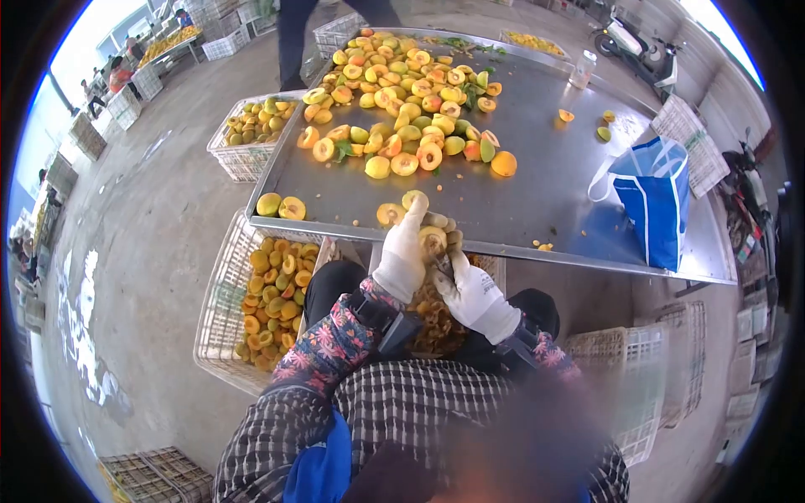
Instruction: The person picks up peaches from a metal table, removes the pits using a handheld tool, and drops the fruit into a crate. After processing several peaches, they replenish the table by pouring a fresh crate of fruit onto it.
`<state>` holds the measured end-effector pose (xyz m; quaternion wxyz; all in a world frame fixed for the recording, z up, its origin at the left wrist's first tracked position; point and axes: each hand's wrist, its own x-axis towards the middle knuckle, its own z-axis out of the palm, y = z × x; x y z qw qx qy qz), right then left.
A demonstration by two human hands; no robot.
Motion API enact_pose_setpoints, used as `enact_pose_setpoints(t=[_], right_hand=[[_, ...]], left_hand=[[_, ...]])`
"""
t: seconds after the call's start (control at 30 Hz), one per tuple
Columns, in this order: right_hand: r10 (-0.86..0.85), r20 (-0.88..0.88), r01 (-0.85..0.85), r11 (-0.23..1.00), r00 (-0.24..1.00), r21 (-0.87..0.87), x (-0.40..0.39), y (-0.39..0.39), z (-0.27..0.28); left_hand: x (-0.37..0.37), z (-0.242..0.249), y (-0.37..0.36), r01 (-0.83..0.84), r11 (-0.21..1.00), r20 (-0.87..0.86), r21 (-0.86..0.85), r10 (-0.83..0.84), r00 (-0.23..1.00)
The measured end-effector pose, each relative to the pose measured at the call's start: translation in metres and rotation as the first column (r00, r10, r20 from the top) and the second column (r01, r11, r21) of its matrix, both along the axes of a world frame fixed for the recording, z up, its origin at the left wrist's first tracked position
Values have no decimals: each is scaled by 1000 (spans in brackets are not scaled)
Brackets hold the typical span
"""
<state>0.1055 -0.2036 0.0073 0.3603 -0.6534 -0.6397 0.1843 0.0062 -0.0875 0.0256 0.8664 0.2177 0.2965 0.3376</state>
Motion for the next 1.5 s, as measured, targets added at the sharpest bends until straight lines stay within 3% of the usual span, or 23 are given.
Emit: enact_pose_setpoints(t=[0.07,0.17,0.27,0.3,0.4,0.53,0.6,0.7,0.83,0.9,0.97,1.07,1.17,1.27,1.3,1.4,1.5], right_hand=[[-11,149,36,986,989,-161,6,-1,2],[83,138,-53,977,987,-208,15,-1,-3],[49,-151,-54,998,987,-32,1,-2,-12],[76,-239,-91,994,968,-52,1,-4,-7],[138,-184,-125,989,973,81,5,-2,-14],[98,123,-84,990,988,-115,18,-1,-17],[88,83,-69,976,993,-206,15,-1,-16],[59,-158,-54,998,986,33,3,-2,-37],[114,-624,-187,981,773,-53,4,-4,-35],[-28,-834,-297,927,551,-227,7,-9,-18],[-198,-941,-347,892,276,-289,-1,-14,3],[-206,-977,-398,892,62,-214,1,-16,-7],[-188,-980,-390,899,62,-197,-1,-18,-10],[-111,-898,-315,912,425,-262,-1,-16,-13],[-141,-888,-298,909,439,-292,-2,-16,-11],[-178,-916,-341,889,360,-306,-1,-20,-2],[-243,-968,-454,870,-59,-191,0,-26,-4]], left_hand=[[-1,-8,5,75,995,-58,70,-71,996],[-4,-22,13,182,974,-105,132,-169,980],[-3,-15,10,158,971,-126,180,-137,983],[-3,-10,7,131,972,-135,193,-106,985],[-4,5,-4,92,973,-203,213,-48,978],[-3,-15,11,306,890,-272,338,-219,937],[-2,-9,11,312,897,-313,313,-213,926],[0,-14,8,232,938,-246,258,-168,954],[-1,-6,3,217,946,-261,240,-152,953],[0,-9,1,197,948,-186,251,-153,971],[1,-10,-1,173,953,-119,249,-147,982],[5,-7,-5,124,972,-61,197,-114,992],[7,-5,-5,153,984,-56,89,-148,987],[5,-6,1,296,955,-60,34,-294,954],[4,-4,2,322,946,-98,42,-317,943],[4,-9,4,352,924,-144,150,-331,932],[7,-14,4,270,947,-75,176,-260,963]])
